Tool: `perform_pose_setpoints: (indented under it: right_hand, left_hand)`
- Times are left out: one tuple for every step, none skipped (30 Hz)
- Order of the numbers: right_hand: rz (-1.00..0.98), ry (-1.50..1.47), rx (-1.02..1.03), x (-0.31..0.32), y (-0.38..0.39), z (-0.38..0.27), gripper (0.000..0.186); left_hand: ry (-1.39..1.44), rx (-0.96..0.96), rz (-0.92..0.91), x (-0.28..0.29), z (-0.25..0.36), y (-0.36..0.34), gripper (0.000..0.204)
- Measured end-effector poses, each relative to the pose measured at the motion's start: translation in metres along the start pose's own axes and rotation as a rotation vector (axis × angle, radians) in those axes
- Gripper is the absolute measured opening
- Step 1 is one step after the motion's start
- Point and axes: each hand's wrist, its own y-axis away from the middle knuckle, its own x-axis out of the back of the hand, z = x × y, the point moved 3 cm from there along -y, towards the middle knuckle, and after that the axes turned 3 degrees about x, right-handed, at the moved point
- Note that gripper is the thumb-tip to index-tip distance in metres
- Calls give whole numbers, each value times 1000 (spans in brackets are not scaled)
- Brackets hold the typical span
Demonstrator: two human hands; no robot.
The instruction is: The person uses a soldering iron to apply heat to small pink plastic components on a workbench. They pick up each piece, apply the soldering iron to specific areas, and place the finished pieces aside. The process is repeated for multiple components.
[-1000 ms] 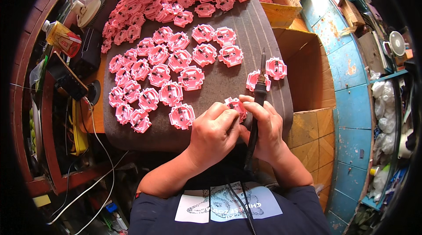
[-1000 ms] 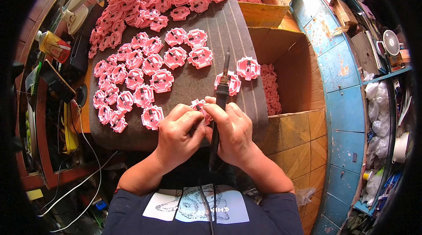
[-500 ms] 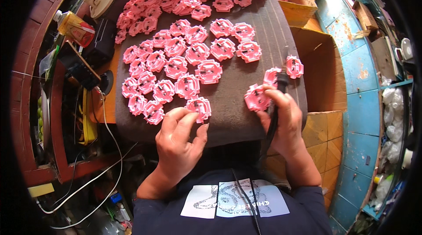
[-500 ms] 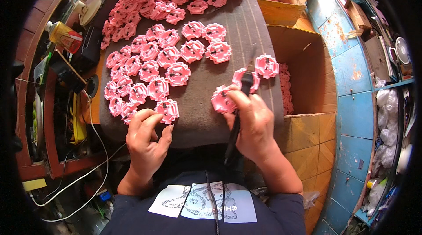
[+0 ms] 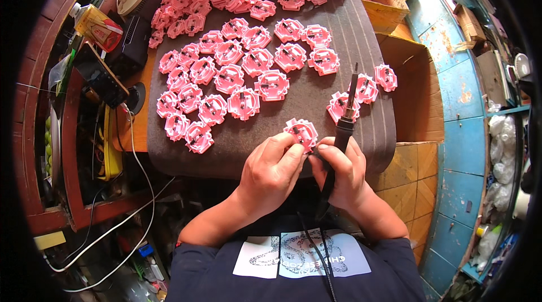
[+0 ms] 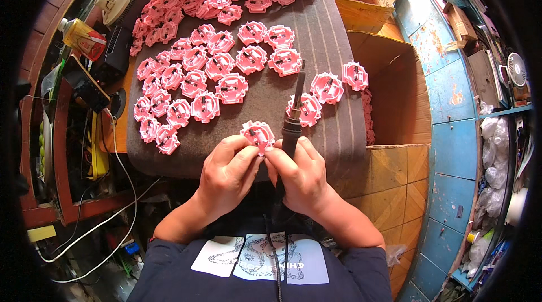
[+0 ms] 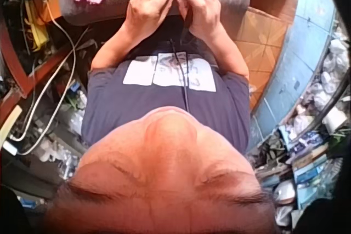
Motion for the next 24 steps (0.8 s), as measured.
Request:
perform_pose_setpoints:
  right_hand:
    - [-14,22,1,-1,0,1,57]
    - [55,-9,25,-5,1,3,65]
    - [48,-13,31,-5,1,4,65]
    - [40,-18,37,-4,0,5,66]
    - [30,-25,42,-4,0,5,66]
    - [36,-20,43,-4,-2,5,66]
    - [41,-16,44,-4,-5,4,66]
    - [48,-13,46,-4,-8,4,66]
    - [32,-29,27,-3,-8,4,61]
    - [16,-44,7,-1,-8,3,57]
    - [0,-57,-12,0,-7,3,53]
    - [18,-84,-25,0,-6,3,53]
    - [36,-112,-37,0,-4,4,52]
    - [54,-140,-51,0,-3,4,52]
    - [68,-158,-62,-1,-2,4,52]
    - [81,-176,-74,-2,-2,4,51]
    - [94,-196,-87,-3,-1,4,51]
    - [96,-197,-93,-4,-2,2,50]
    - [99,-200,-88,-5,-2,2,50]
    - [102,-202,-84,-7,-1,3,50]
    - [105,-204,-79,-8,-1,4,50]
    - [126,-217,-98,-11,1,5,48]
    - [149,-230,-118,-13,3,5,47]
    - [172,-243,-138,-14,4,6,46]
  left_hand:
    - [9,-1,-4,-1,0,0,30]
    - [13,-7,-12,-1,-1,-1,30]
    - [18,-13,-20,-2,-1,-2,30]
    - [22,-18,-28,-2,-2,-2,30]
    - [26,-16,-29,-2,-2,-3,30]
    - [30,-14,-31,-2,-3,-3,30]
    - [33,-11,-32,-1,-3,-3,30]
    - [46,-2,-27,0,-3,-3,30]
    - [59,7,-21,0,-2,-4,31]
    - [72,16,-16,1,-1,-4,31]
    - [102,29,17,1,0,-5,31]
    - [131,43,51,0,1,-5,32]
    - [160,58,84,0,1,-5,32]
    - [170,68,57,-1,-1,-4,32]
    - [179,80,29,-4,-5,-2,33]
    - [188,91,2,-5,-7,-1,33]
    - [184,97,-5,-5,-7,-1,33]
    - [180,104,-13,-6,-7,-1,32]
    - [176,110,-20,-6,-8,-2,32]
    - [183,94,-5,-5,-8,-4,31]
    - [190,77,10,-5,-7,-7,31]
    - [198,61,25,-5,-7,-8,31]
    - [196,52,32,-5,-9,-10,30]
    - [195,43,38,-5,-10,-11,29]
